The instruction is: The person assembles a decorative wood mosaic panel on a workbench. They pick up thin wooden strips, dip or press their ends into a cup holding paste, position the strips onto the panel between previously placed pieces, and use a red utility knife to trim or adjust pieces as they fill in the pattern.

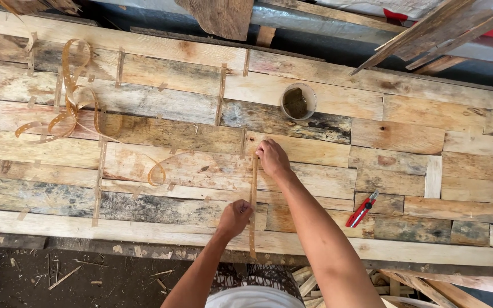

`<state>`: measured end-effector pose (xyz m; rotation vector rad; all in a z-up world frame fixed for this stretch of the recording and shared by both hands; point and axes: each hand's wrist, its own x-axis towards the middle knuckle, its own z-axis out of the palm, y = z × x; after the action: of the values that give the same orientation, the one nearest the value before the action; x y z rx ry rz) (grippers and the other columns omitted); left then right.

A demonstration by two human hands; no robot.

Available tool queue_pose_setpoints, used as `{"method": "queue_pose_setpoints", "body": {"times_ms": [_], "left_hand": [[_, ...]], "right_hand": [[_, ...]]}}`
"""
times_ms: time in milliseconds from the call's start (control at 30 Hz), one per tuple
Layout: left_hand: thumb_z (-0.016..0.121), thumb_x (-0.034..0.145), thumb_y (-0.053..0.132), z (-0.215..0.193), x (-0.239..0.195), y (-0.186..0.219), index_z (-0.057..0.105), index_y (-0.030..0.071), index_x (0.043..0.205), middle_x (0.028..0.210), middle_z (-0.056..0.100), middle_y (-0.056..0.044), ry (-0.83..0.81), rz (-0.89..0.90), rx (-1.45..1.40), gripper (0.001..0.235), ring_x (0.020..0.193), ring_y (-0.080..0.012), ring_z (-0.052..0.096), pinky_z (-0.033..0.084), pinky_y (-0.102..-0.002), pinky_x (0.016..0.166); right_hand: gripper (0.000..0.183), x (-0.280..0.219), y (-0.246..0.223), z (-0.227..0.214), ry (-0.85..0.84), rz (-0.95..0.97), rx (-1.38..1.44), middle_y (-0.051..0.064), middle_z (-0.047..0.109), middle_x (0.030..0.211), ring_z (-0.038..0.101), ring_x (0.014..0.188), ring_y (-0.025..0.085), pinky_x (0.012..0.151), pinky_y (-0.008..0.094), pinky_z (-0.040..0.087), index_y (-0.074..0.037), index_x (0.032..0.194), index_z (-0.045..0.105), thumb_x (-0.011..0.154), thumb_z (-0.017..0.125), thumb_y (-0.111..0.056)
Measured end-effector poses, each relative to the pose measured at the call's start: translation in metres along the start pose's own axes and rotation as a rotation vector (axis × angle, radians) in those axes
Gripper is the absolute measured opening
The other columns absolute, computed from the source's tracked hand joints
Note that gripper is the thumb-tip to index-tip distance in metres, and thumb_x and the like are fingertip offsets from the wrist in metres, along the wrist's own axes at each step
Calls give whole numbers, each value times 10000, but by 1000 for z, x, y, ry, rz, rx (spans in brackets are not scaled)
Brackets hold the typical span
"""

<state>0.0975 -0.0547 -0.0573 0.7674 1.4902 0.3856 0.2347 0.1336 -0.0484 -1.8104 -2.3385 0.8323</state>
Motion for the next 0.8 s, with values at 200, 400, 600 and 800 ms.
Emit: {"method": "queue_pose_setpoints", "body": {"times_ms": [200,400,600,800], "left_hand": [[606,1005,219,15,-1,4,708,73,943,768,715,-31,-128,105,-114,188,638,-109,621,587,-290,625],[597,985,145,22,-7,6,634,57,877,696,645,-36,-69,105,-247,144,604,-98,560,507,-285,577],[582,970,113,23,-9,4,610,54,858,660,582,-8,-70,133,-298,130,586,-72,508,477,-277,555],[614,965,131,33,-4,-4,576,45,804,593,563,-13,-25,110,-213,187,513,-84,459,437,-295,483]], "right_hand": [[143,8,28,-3,-229,65,232,71,652,1043,638,875,206,827,379,581,-74,981,625,1027,583,-202],[134,5,32,-10,-254,62,253,59,652,1054,654,898,189,841,377,604,-76,966,644,1014,593,-190],[95,1,21,-23,-199,0,205,52,635,1032,652,899,204,804,393,573,-77,973,655,976,653,-172],[71,-2,28,-20,-177,-20,262,50,645,1042,661,931,194,828,371,575,-64,966,660,973,677,-133]]}}
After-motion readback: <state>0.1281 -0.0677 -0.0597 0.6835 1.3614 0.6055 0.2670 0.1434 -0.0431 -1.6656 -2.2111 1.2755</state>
